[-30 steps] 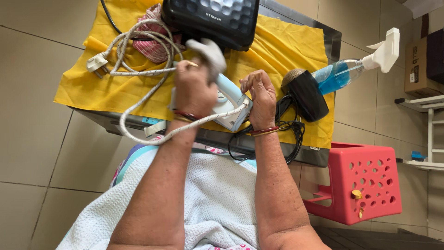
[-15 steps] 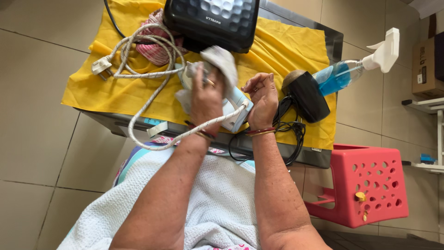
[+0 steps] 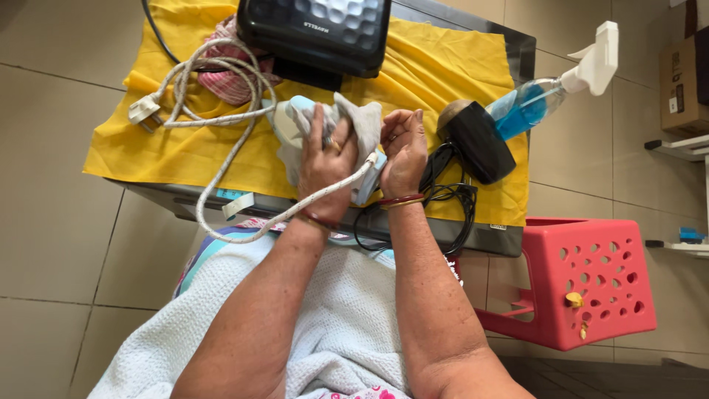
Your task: The person wipes the body and soleplate of a light-blue electric iron with a grey cloth. They rotate the iron to clean different sides, including the handle and cord, and repeatedly rub the metal soleplate. The iron remains on a yellow cloth on a small table throughout the clip.
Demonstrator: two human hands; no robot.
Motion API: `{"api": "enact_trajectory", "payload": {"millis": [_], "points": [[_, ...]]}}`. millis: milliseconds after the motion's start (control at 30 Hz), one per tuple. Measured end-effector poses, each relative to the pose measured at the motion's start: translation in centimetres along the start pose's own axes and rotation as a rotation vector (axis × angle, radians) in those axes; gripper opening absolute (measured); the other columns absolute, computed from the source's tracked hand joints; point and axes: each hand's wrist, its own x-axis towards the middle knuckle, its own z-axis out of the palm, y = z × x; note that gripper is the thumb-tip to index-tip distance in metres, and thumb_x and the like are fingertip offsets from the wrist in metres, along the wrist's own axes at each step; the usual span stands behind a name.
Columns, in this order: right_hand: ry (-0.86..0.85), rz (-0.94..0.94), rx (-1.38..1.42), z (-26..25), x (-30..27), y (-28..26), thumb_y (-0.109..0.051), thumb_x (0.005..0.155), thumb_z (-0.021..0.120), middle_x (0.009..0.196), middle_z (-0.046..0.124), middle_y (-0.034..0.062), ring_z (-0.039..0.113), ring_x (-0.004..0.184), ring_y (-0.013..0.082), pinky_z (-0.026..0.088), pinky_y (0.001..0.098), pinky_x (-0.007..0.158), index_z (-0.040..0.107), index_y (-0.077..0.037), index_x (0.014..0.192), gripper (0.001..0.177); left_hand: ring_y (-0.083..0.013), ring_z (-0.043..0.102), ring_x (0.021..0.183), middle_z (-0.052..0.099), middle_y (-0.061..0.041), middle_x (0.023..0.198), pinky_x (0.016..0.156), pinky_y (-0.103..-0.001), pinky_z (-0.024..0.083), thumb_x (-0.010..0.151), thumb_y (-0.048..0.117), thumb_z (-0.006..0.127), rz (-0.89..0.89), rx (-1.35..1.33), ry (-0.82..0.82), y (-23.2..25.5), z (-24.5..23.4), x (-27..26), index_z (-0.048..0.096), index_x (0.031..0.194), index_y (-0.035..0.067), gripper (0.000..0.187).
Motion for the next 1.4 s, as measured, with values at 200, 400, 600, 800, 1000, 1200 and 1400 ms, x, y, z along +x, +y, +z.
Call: {"api": "enact_trajectory", "payload": {"millis": [200,400,600,800,1000,1200,1400], "points": [[0.03,0.018,0.006,0.2,0.2,-0.1,-0.048,0.11,0.041,0.087,0.064,0.0074,0.06,0.083,0.0171,0.05,0.0323,0.082,0.06,-0.004,0.099,0.049,-0.0419,0.032,0.153,0.057,-0.011,0.153,0.124,-0.052,0.034,0.099,0.011,0.063,-0.006,0.008,-0.008,1.7,0.1,-1.9,0.068,0.136,0.01,0.037],[-0.001,0.028,-0.077,0.8,-0.3,-0.2,-0.049,0.111,0.037,0.085,0.063,0.007,0.059,0.08,0.0156,0.049,0.0312,0.08,0.061,-0.003,0.099,0.053,-0.038,0.045,0.138,0.065,-0.011,0.128,0.119,-0.056,0.036,0.096,0.014,0.063,0.03,0.195,-0.045,-0.9,0.1,2.4,0.072,0.118,0.007,0.025],[-0.036,0.03,-0.209,1.3,-0.9,-0.6,-0.051,0.11,0.035,0.083,0.061,0.0061,0.059,0.078,0.0141,0.05,0.0289,0.078,0.061,-0.003,0.098,0.056,-0.0344,0.047,0.142,0.063,-0.006,0.14,0.119,-0.046,0.04,0.102,0.014,0.059,-0.171,0.025,-0.075,-3.7,0.7,3.1,0.07,0.123,0.011,0.024],[-0.033,0.01,-0.236,1.3,-0.8,-0.2,-0.05,0.111,0.036,0.082,0.061,0.0057,0.058,0.078,0.014,0.05,0.0289,0.077,0.062,-0.003,0.097,0.056,-0.0461,0.041,0.141,0.045,-0.022,0.155,0.117,-0.049,0.037,0.098,0.007,0.059,-0.397,-0.088,-0.005,-5.4,1.2,2.7,0.049,0.146,0.007,0.049],[0.011,-0.056,-0.295,2.0,-1.4,-0.6,-0.039,0.11,0.044,0.083,0.062,0.0072,0.061,0.077,0.016,0.05,0.0307,0.076,0.062,-0.002,0.097,0.044,-0.0484,0.043,0.134,0.045,-0.026,0.15,0.114,-0.05,0.04,0.086,0.001,0.061,-0.498,-0.071,-0.058,-6.2,1.1,2.6,0.039,0.146,-0.003,0.064],[0.081,-0.298,-0.545,4.0,-6.4,-0.2,-0.013,0.088,0.052,0.116,0.065,0.0143,0.061,0.11,0.0227,0.047,0.0351,0.106,0.06,0.002,0.122,0.038,-0.041,0.058,0.127,0.057,-0.023,0.139,0.108,-0.046,0.048,0.101,0.003,0.048,-0.886,-0.23,-0.202,-8.5,0.6,3.4,0.051,0.138,0.008,0.038],[0.175,-0.501,-1.032,5.6,-9.1,2.9,0.004,0.078,0.069,0.142,0.047,0.0166,0.046,0.137,0.0304,0.033,0.0408,0.121,0.042,0.001,0.144,0.071,-0.0442,0.053,0.127,0.057,-0.025,0.134,0.106,-0.046,0.045,0.083,-0.005,0.055,-0.708,-0.059,-0.262,-10.9,0.7,2.8,0.055,0.134,0.006,0.052]]}}
